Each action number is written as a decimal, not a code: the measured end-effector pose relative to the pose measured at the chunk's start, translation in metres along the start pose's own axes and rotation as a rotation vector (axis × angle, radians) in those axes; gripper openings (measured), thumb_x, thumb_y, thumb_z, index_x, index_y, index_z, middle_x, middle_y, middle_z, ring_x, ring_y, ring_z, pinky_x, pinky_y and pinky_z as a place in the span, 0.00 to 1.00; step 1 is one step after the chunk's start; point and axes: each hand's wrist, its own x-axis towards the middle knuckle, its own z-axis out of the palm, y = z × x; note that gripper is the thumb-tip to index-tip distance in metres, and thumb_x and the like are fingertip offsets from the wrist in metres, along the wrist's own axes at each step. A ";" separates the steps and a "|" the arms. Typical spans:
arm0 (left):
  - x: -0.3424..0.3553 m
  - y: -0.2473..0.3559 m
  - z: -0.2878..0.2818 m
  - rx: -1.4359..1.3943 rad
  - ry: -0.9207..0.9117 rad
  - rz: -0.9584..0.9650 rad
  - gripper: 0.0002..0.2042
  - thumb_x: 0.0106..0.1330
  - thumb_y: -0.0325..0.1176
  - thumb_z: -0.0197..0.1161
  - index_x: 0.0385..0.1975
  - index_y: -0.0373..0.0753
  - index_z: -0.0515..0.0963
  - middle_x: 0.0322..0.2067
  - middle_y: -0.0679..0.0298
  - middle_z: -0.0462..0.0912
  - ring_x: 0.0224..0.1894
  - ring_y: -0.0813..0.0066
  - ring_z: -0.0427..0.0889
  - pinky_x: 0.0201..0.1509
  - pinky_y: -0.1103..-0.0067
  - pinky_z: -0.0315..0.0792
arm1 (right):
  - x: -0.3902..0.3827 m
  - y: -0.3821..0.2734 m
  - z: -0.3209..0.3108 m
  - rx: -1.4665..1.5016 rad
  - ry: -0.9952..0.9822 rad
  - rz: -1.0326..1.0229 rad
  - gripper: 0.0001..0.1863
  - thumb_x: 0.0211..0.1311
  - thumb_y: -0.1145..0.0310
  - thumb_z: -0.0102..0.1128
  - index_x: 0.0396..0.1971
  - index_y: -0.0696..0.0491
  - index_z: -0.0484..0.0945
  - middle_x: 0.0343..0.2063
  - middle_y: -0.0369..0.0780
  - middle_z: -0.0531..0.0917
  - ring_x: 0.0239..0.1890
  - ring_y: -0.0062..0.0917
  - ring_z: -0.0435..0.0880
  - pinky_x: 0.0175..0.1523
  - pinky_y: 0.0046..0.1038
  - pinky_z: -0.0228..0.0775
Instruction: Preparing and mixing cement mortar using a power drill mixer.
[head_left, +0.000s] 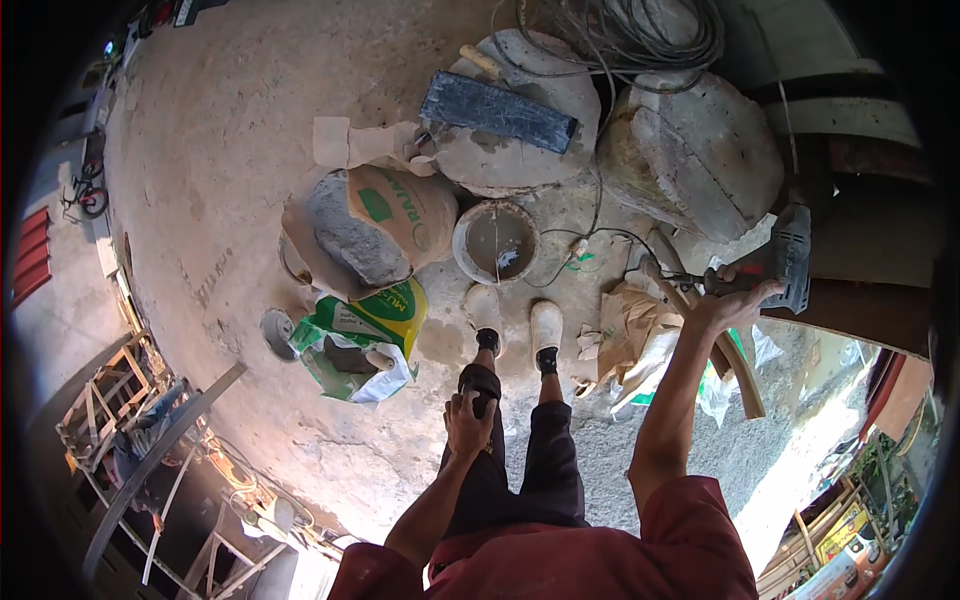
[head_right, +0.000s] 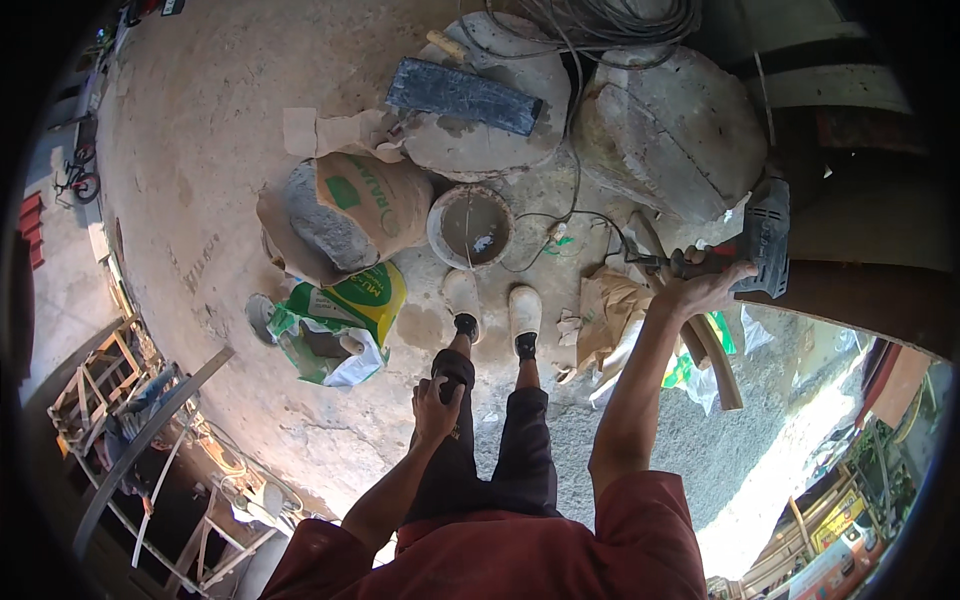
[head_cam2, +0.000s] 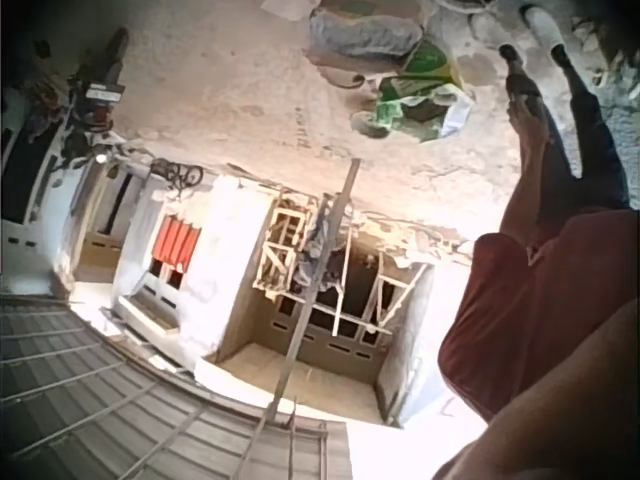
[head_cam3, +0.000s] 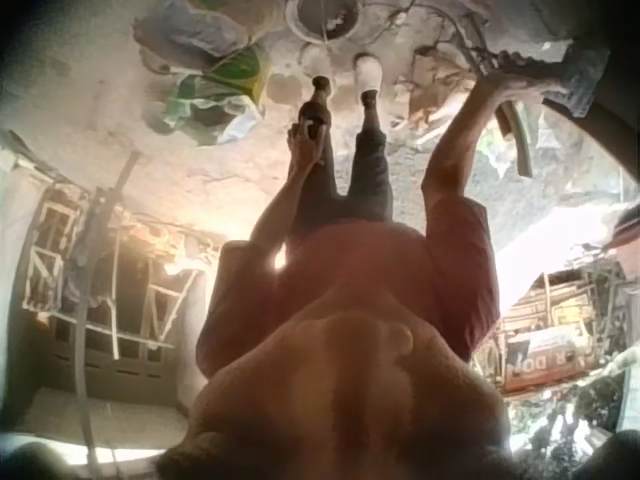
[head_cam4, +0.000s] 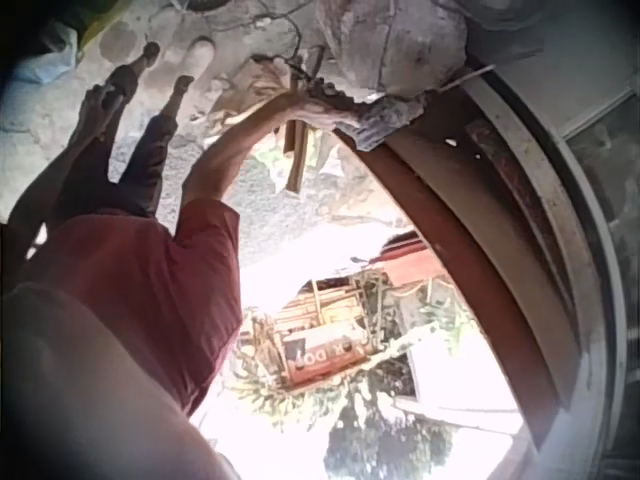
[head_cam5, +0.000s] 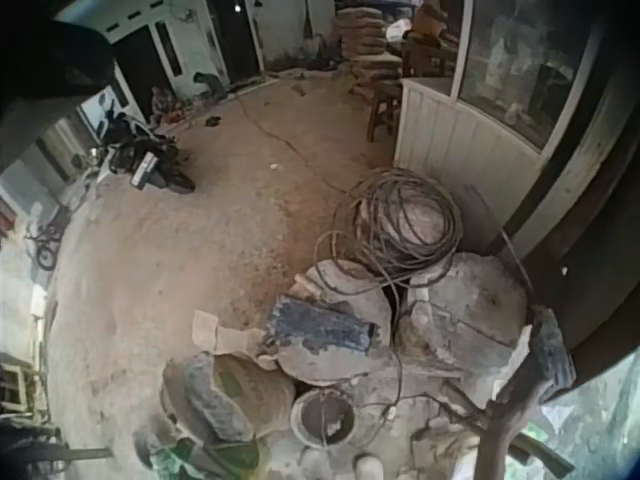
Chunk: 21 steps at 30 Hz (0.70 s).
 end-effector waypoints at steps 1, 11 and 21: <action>0.001 0.001 -0.001 0.000 -0.003 -0.015 0.20 0.60 0.46 0.74 0.44 0.38 0.81 0.40 0.54 0.80 0.47 0.50 0.78 0.53 0.59 0.73 | -0.001 -0.011 -0.012 -0.008 -0.002 0.023 0.37 0.67 0.32 0.56 0.33 0.59 0.75 0.16 0.38 0.72 0.17 0.24 0.73 0.19 0.29 0.69; 0.023 0.014 0.008 0.049 -0.095 -0.086 0.28 0.60 0.49 0.72 0.56 0.40 0.77 0.55 0.52 0.74 0.59 0.49 0.71 0.60 0.55 0.66 | -0.036 -0.161 -0.182 -0.486 -0.376 -0.095 0.43 0.66 0.28 0.53 0.35 0.64 0.76 0.13 0.38 0.69 0.10 0.19 0.66 0.11 0.20 0.52; 0.020 0.002 0.008 0.002 -0.063 -0.118 0.27 0.58 0.48 0.73 0.54 0.40 0.77 0.54 0.52 0.73 0.59 0.48 0.70 0.60 0.55 0.66 | -0.029 -0.101 -0.088 -1.070 -1.153 -0.494 0.30 0.55 0.44 0.76 0.23 0.60 0.79 0.16 0.41 0.80 0.18 0.26 0.77 0.26 0.34 0.67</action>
